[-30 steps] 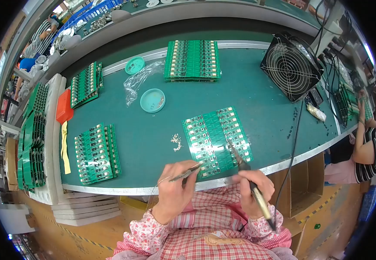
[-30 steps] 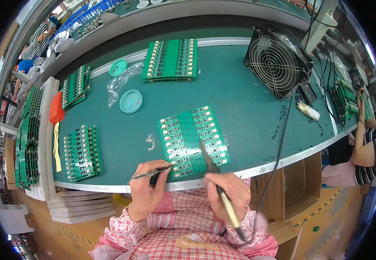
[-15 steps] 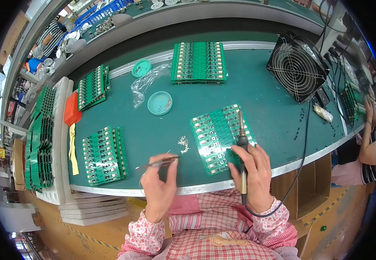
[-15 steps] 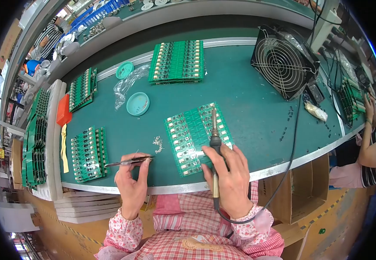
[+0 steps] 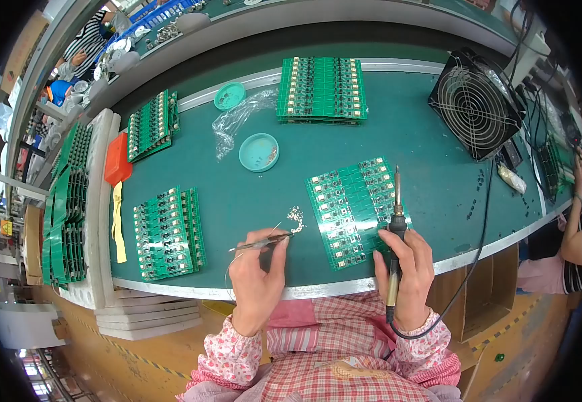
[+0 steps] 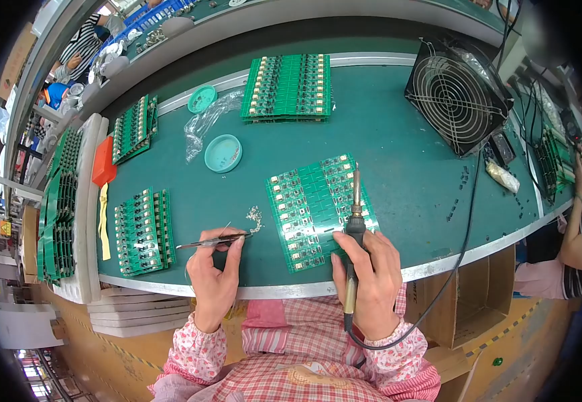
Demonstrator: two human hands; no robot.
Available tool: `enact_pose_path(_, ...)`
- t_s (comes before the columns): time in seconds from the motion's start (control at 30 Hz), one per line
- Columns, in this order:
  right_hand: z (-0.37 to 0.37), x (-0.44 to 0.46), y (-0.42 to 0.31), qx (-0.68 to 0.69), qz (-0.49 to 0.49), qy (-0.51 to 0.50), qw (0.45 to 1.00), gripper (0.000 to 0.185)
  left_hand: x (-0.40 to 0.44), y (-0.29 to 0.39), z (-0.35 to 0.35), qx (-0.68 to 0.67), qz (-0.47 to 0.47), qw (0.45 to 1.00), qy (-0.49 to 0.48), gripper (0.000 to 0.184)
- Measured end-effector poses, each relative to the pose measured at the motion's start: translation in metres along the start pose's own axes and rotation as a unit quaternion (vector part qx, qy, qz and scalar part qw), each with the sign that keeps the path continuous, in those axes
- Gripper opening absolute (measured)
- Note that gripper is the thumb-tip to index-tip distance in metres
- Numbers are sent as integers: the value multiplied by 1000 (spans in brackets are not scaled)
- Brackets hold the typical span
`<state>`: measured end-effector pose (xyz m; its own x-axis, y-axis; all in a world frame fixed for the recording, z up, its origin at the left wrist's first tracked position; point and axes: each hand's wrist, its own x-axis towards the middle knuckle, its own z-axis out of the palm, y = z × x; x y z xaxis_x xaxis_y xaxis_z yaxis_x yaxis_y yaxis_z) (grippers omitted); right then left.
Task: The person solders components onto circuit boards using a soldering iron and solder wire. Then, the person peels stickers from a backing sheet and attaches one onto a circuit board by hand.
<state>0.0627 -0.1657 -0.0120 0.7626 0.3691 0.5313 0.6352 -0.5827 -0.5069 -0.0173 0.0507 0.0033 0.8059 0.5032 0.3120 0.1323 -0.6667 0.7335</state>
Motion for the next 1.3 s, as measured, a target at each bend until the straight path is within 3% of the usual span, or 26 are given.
enact_pose_path(1.07, -1, -2, 0, 9, -2, 10, 1000, 45, -1, 2, 0, 4, -14, 1000, -1, 9)
enact_pose_path(1.3, -16, -5, 0, 84, -7, 39, 996, 42, -6, 8, 1, 2, 18, 1000, -17, 11)
